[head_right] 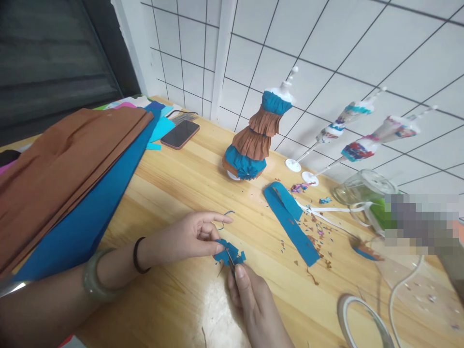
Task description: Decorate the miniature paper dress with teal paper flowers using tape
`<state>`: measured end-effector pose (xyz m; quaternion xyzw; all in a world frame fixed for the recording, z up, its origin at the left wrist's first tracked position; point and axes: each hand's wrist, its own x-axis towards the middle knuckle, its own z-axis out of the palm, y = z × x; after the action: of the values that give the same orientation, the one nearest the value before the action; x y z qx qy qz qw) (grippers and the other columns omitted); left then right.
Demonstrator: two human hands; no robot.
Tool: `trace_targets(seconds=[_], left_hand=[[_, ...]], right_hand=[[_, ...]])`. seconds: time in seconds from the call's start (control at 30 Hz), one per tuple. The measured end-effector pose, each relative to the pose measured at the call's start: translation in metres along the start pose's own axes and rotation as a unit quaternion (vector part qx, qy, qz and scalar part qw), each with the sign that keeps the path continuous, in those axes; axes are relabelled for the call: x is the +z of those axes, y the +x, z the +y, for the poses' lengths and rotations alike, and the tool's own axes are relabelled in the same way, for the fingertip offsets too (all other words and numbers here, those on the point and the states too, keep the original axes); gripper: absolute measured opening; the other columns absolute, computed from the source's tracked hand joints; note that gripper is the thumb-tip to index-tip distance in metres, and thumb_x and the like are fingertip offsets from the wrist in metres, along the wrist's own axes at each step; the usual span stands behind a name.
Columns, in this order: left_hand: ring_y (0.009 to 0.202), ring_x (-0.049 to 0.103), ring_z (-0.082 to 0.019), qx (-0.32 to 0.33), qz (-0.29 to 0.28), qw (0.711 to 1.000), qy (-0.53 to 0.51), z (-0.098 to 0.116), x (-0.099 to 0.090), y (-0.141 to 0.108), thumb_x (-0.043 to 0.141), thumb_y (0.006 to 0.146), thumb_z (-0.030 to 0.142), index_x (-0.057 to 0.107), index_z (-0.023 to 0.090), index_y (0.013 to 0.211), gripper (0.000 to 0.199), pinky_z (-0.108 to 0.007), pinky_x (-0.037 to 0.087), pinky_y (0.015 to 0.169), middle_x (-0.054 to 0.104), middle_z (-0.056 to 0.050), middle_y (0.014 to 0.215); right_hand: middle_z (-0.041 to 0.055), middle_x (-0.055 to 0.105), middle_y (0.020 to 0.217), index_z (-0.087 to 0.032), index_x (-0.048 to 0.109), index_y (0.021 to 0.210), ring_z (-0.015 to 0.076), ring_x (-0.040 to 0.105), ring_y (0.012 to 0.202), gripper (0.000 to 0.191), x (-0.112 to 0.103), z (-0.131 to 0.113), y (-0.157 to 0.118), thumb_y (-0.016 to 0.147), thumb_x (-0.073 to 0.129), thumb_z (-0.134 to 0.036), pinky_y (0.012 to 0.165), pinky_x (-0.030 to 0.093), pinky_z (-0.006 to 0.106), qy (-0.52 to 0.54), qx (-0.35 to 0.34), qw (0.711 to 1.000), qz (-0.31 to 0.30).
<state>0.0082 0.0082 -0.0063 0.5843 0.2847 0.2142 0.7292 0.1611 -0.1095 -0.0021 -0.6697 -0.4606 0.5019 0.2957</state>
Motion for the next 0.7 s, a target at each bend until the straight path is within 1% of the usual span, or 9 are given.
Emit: trace_targets(seconds=[0.1,0.23,0.37,0.5,0.7], left_hand=[[0.063,0.054,-0.010,-0.001,-0.003,1.000,0.002,-0.0004,0.0008,0.0002,0.063,0.070,0.021,0.047,0.012,0.121,0.054,-0.025,0.042,0.065,0.058,0.002,0.066],[0.064,0.054,-0.011,-0.003,-0.008,1.000,-0.001,-0.0005,0.0014,0.0005,0.063,0.070,0.021,0.047,0.012,0.121,0.054,-0.025,0.042,0.065,0.059,0.002,0.067],[0.065,0.055,-0.011,-0.005,-0.011,1.000,-0.002,-0.0007,0.0007,0.0005,0.063,0.071,0.021,0.046,0.013,0.121,0.054,-0.026,0.042,0.066,0.059,0.002,0.067],[0.065,0.055,-0.011,-0.005,-0.013,1.000,-0.003,-0.0010,0.0003,0.0003,0.063,0.071,0.022,0.046,0.013,0.121,0.054,-0.026,0.042,0.067,0.059,0.002,0.067],[0.066,0.056,-0.011,-0.010,-0.012,1.000,-0.006,0.0003,0.0007,-0.0002,0.063,0.071,0.021,0.046,0.013,0.121,0.054,-0.026,0.043,0.068,0.059,0.002,0.067]], right_hand=[[-0.0059,0.028,0.055,-0.020,0.041,0.064,0.0102,0.024,0.049,0.045,-0.0007,0.0015,0.0006,0.088,0.029,-0.056,0.045,0.018,0.025,0.006,0.009,1.000,-0.007],[-0.0058,0.027,0.056,-0.020,0.040,0.064,0.0103,0.023,0.049,0.045,-0.0013,0.0037,0.0018,0.088,0.028,-0.057,0.045,0.018,0.025,0.004,0.003,1.000,-0.019],[-0.0052,0.029,0.056,-0.021,0.039,0.063,0.0107,0.024,0.049,0.045,-0.0008,0.0011,0.0018,0.087,0.029,-0.059,0.045,0.019,0.024,0.001,0.007,1.000,-0.006],[-0.0056,0.028,0.055,-0.021,0.037,0.061,0.0107,0.024,0.049,0.046,-0.0003,-0.0018,0.0016,0.087,0.030,-0.058,0.045,0.019,0.024,0.001,0.003,1.000,-0.005],[-0.0063,0.027,0.054,-0.021,0.036,0.061,0.0098,0.023,0.048,0.044,-0.0001,0.0026,0.0025,0.089,0.028,-0.055,0.044,0.018,0.025,-0.001,-0.002,1.000,-0.008]])
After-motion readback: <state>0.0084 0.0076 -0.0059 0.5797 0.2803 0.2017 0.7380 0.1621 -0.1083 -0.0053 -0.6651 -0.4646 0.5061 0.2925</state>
